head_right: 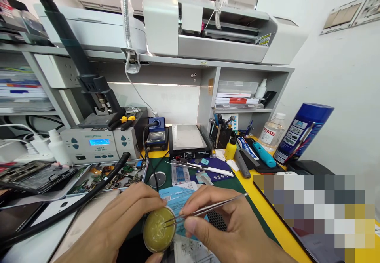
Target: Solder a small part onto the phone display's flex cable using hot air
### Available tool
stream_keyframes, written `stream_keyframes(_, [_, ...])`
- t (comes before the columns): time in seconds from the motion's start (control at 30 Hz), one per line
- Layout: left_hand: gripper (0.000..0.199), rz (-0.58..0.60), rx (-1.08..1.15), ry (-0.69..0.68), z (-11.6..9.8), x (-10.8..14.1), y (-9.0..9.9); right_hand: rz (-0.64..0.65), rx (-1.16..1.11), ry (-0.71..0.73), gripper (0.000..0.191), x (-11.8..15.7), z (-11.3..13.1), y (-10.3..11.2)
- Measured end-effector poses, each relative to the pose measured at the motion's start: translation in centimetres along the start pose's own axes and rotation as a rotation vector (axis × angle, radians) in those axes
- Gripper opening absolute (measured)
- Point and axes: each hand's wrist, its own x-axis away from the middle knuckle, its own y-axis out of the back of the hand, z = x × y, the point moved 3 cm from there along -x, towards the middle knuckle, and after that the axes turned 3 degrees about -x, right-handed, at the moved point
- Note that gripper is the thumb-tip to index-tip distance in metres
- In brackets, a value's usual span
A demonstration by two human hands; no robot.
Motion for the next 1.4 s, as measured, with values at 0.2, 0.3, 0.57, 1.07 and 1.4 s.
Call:
stream_keyframes(0.2, [0.035,-0.024,0.012,-0.016,0.0,0.2,0.1,0.010,-0.087,-0.051,0.003,0.0,-0.4,0.0])
stream_keyframes(0.3, [0.033,-0.030,0.015,-0.067,0.3,0.3,-0.1,0.014,-0.143,-0.070,0.004,-0.1,-0.6,-0.1])
stream_keyframes(0.57, [0.032,-0.104,0.008,-0.081,-0.1,-0.8,0.2,0.020,-0.199,-0.090,0.008,-0.4,-0.4,-0.3])
stream_keyframes(1.07, [0.029,-0.098,0.065,-0.092,0.9,0.1,-0.8,0.020,-0.243,-0.089,0.009,-0.6,-0.2,-0.6])
stream_keyframes(1.4, [0.037,-0.175,0.045,-0.112,1.4,0.5,-1.4,-0.015,-0.218,-0.021,0.008,-0.8,0.0,-0.7])
